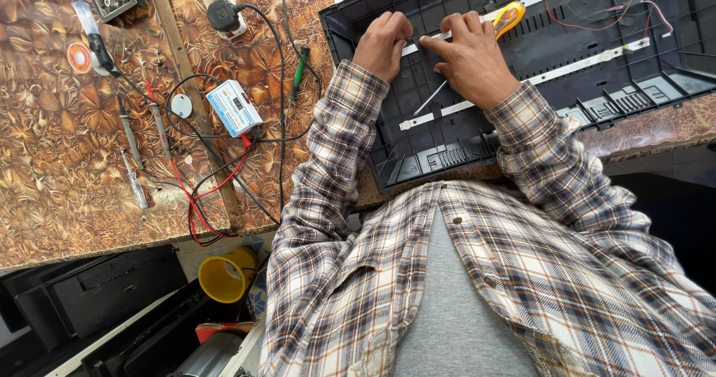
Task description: The person uses a yellow-handled screwdriver to manipulate wires and components inside the back casing of a disassembled television. They repeatedly tighten and loosen screws on metal brackets and adjust the positioning of internal wiring.
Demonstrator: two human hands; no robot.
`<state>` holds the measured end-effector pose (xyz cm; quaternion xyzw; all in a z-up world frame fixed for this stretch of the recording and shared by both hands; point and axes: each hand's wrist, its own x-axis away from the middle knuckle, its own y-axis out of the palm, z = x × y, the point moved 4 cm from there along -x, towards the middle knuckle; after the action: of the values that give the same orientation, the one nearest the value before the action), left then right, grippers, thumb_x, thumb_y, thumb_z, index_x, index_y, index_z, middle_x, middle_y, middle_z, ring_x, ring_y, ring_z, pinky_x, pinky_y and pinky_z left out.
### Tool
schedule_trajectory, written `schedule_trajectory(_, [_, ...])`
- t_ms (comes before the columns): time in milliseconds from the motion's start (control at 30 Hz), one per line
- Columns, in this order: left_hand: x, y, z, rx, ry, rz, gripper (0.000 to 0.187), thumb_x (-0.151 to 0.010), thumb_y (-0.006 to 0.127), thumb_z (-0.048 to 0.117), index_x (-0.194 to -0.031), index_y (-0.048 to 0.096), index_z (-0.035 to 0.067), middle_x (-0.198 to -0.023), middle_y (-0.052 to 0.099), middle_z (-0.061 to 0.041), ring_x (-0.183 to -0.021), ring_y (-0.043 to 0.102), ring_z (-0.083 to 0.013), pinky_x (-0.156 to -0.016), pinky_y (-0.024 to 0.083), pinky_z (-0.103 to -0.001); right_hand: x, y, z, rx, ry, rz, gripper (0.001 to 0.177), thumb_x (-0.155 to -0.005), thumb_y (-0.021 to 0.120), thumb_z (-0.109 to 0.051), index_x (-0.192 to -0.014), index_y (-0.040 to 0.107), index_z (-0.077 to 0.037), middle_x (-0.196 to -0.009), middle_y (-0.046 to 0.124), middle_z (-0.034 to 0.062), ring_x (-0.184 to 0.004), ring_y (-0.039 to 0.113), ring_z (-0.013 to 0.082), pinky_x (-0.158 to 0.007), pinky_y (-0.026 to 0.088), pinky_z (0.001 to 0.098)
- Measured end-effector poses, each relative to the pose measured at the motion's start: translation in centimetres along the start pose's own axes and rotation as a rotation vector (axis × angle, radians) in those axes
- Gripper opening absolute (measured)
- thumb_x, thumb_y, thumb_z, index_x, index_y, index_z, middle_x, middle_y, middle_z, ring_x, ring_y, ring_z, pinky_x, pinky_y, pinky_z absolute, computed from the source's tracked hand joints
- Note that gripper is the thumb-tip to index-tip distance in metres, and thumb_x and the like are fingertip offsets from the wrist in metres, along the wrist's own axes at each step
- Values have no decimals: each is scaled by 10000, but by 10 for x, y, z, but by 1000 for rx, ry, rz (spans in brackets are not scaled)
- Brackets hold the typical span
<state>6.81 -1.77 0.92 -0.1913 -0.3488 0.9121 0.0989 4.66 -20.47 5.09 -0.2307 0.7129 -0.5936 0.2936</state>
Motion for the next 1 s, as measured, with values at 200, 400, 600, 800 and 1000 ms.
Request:
schedule_trajectory(200, [-1,-5,4,-7,-29,12,332,-756,535,-126,-954,540,141,-837,506,-26,-720,528,-240,-606,458,-389,1,-1,-8,70,-80,27,547,-862,745,-136,-1386,647,-260,-1290,541,115,-1101,495,342,-841,419,493])
schedule_trajectory(400, [0,-7,8,-21,-53,41,383,-740,560,-134,-983,516,158,-803,520,-14,-699,547,-239,-598,458,-402,1,-2,-10,72,-86,8,494,-916,687,-131,-1396,650,-244,-1294,543,126,-1097,492,352,-817,422,499])
schedule_trajectory(600, [-10,-38,6,44,-162,367,312,-818,558,-167,-919,580,127,-894,573,-33,-731,617,-164,-616,584,-282,1,-1,-10,74,-83,20,520,-897,699,-129,-1399,656,-256,-1294,550,120,-1089,500,350,-809,420,491])
schedule_trajectory(800, [-7,-48,34,191,-3,361,242,-924,585,-90,-1047,607,117,-920,547,-22,-762,576,-144,-655,543,-252,0,-4,-8,50,-93,-7,594,-843,785,-146,-1409,645,-262,-1305,542,118,-1116,498,354,-830,429,503])
schedule_trajectory(1000, [16,-50,61,211,14,277,204,-932,577,-80,-1050,630,77,-936,587,-59,-737,578,-147,-631,525,-249,9,-35,-2,-203,-69,5,614,-850,833,-98,-1425,619,-116,-1388,548,167,-1249,484,381,-956,385,535])
